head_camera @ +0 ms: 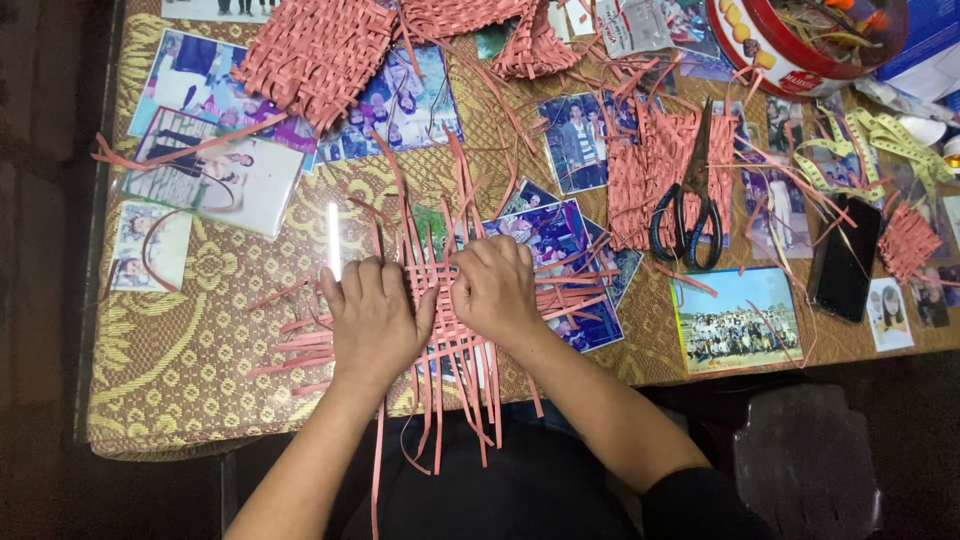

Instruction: Weaving pink plastic strips into a mat on a table

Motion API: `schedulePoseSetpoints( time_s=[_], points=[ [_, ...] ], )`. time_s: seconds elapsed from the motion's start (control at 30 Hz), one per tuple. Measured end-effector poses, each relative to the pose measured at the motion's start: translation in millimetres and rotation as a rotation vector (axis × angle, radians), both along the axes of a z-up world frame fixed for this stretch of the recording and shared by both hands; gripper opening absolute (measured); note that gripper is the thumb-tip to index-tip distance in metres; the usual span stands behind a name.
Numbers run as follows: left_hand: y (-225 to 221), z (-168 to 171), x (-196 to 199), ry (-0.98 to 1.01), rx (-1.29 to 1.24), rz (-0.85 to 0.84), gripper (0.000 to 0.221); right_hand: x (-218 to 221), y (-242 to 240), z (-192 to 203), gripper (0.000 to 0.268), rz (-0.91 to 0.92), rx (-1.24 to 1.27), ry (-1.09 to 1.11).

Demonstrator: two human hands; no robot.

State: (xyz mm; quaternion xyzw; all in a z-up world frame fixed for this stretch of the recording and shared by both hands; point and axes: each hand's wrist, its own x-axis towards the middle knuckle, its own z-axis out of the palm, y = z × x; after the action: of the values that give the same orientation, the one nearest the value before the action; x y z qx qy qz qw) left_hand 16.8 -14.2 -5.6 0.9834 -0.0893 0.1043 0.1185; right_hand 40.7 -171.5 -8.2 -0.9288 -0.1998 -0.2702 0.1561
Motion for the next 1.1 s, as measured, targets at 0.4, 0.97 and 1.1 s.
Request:
schedulePoseSetpoints(
  time_s=[0.4,0.97,1.1],
  points=[
    [-0.3,-8.2,1.2,-0.100,-0.017,-0.005,0.038,1.2,-3.6,-1.9,0.014,0.054,0.017,0.035],
    [1.3,-2.4,-9.5,-0.149,-0.021,0.017,0.025,-10.7,20.9,-3.3,0.015,0.115,0.121,0.087],
    [1.9,-3.6,-11.2,-0.171,-0.009,0.019,0.029,-11.9,21.1,0.8,0.017,0.099,0.096,0.102]
  ],
)
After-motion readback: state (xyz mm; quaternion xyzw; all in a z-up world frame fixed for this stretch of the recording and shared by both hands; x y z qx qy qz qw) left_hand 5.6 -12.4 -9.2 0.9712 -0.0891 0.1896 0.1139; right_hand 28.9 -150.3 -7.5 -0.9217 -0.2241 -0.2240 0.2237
